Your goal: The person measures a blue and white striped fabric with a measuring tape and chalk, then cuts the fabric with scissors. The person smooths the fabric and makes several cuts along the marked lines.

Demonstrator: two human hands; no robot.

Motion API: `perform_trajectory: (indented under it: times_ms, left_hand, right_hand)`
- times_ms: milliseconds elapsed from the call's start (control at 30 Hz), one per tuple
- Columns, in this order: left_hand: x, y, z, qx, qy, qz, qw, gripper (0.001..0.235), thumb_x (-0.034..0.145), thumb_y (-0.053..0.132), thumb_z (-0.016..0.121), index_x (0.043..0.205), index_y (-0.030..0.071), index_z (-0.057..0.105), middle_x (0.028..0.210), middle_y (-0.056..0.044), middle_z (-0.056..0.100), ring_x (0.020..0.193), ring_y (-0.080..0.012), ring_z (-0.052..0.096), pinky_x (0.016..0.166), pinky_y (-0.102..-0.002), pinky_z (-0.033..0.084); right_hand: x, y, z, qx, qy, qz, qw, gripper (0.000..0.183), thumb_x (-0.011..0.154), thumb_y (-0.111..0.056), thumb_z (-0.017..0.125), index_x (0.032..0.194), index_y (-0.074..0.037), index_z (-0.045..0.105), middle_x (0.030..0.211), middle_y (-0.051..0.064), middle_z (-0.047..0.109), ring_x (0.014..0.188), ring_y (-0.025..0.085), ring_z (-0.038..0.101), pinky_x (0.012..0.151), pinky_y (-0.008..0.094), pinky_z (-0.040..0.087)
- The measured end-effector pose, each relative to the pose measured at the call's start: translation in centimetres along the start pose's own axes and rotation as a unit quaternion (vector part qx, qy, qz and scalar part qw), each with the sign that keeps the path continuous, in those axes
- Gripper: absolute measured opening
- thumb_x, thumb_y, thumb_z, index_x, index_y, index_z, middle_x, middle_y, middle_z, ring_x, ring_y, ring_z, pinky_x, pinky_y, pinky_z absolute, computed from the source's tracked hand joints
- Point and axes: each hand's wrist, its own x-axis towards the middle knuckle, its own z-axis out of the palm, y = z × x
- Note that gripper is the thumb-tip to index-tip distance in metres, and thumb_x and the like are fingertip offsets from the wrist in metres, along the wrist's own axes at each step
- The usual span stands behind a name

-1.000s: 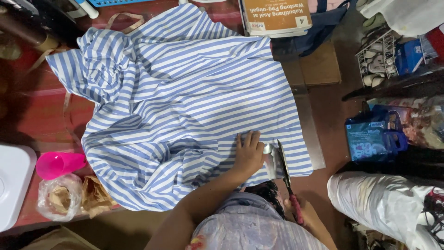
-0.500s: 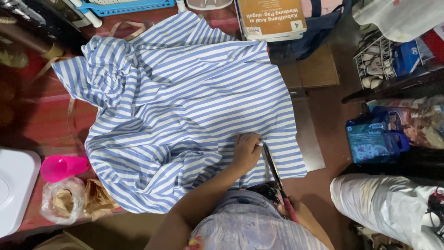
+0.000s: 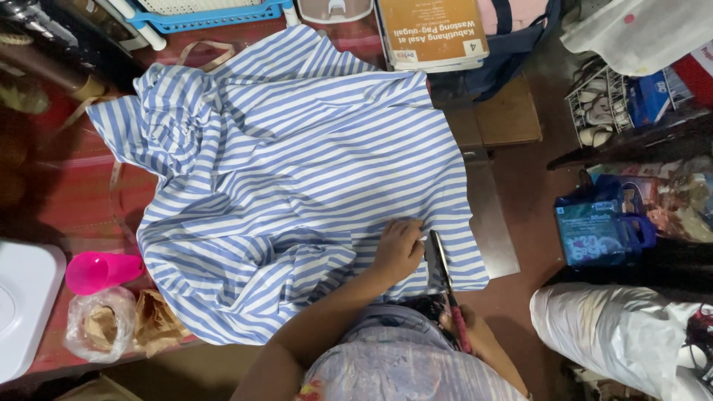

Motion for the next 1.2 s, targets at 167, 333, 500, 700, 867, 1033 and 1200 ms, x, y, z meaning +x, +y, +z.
perform_trajectory:
  times_ms: [167, 333, 500, 700, 867, 1033, 1200]
  left_hand:
    - [-0.4, -0.3, 0.5, -0.003, 0.004, -0.003, 1.000, 0.013, 0.083, -0.001, 0.064, 0.090, 0.003, 0.053, 0.122, -0.020, 0.067, 0.112, -0.0345, 0.063, 0.104, -0.049, 0.043]
    - [-2.1, -1.9, 1.8, 0.011, -0.016, 0.011, 1.000, 0.013, 0.090, 0.002, 0.062, 0.096, 0.006, 0.051, 0.129, -0.017, 0.063, 0.128, -0.0341, 0.057, 0.112, -0.057, 0.036]
    - [-2.7, -2.0, 2.1, 0.098, -0.086, 0.036, 0.991, 0.009, 0.094, 0.012, 0.061, 0.098, 0.004, 0.060, 0.140, -0.017, 0.055, 0.140, -0.0327, 0.043, 0.113, -0.065, 0.025]
    - [-2.8, -1.9, 1.6, 0.127, -0.088, 0.052, 0.987, 0.017, 0.092, 0.016, 0.063, 0.102, 0.002, 0.065, 0.140, -0.018, 0.054, 0.137, -0.0349, 0.042, 0.117, -0.061, 0.025]
    - [-2.0, -1.1, 0.7, 0.127, -0.066, 0.058, 0.988, 0.016, 0.089, 0.013, 0.065, 0.099, 0.002, 0.065, 0.137, -0.020, 0.054, 0.134, -0.0353, 0.045, 0.116, -0.058, 0.031]
    - [-2.4, -1.1, 1.0, 0.142, -0.052, 0.065, 0.986, 0.011, 0.091, 0.013, 0.067, 0.095, 0.004, 0.065, 0.140, -0.020, 0.052, 0.135, -0.0358, 0.045, 0.115, -0.056, 0.034]
    - [-2.3, -1.1, 1.0, 0.153, -0.056, 0.093, 0.982, 0.016, 0.090, 0.012, 0.067, 0.099, 0.000, 0.064, 0.136, -0.021, 0.056, 0.133, -0.0364, 0.048, 0.116, -0.053, 0.037]
  right_hand:
    - [6.1, 4.3, 3.4, 0.214, -0.061, -0.124, 0.967, 0.055, 0.083, -0.048, 0.068, 0.107, 0.001, 0.073, 0.085, 0.010, 0.071, 0.074, 0.019, 0.061, 0.067, 0.030, 0.047]
    - [7.0, 6.6, 4.3, 0.196, -0.081, -0.191, 0.958, 0.058, 0.089, -0.050, 0.059, 0.115, 0.001, 0.071, 0.100, 0.011, 0.074, 0.087, 0.022, 0.064, 0.078, 0.033, 0.052]
    - [-1.9, 3.8, 0.9, -0.018, 0.059, -0.005, 0.998, 0.042, 0.090, -0.047, 0.058, 0.094, -0.010, 0.077, 0.075, 0.016, 0.076, 0.069, 0.031, 0.072, 0.065, 0.039, 0.053]
    - [7.4, 18.7, 9.0, 0.095, 0.110, -0.107, 0.984, 0.063, 0.078, -0.050, 0.077, 0.123, -0.006, 0.073, 0.118, 0.008, 0.079, 0.109, 0.020, 0.074, 0.092, 0.031, 0.055]
    - [4.7, 11.1, 6.9, 0.239, 0.070, -0.017, 0.968, 0.044, 0.092, -0.040, 0.064, 0.115, -0.004, 0.076, 0.100, 0.013, 0.078, 0.092, 0.024, 0.070, 0.085, 0.034, 0.051]
    - [2.3, 2.4, 1.5, 0.121, -0.026, -0.013, 0.992, 0.056, 0.081, -0.052, 0.067, 0.094, 0.002, 0.075, 0.080, 0.014, 0.075, 0.075, 0.023, 0.068, 0.072, 0.032, 0.052]
    - [4.1, 1.4, 1.3, 0.178, -0.007, -0.074, 0.981, 0.050, 0.075, -0.045, 0.079, 0.092, 0.002, 0.074, 0.076, 0.011, 0.072, 0.068, 0.021, 0.063, 0.066, 0.030, 0.048]
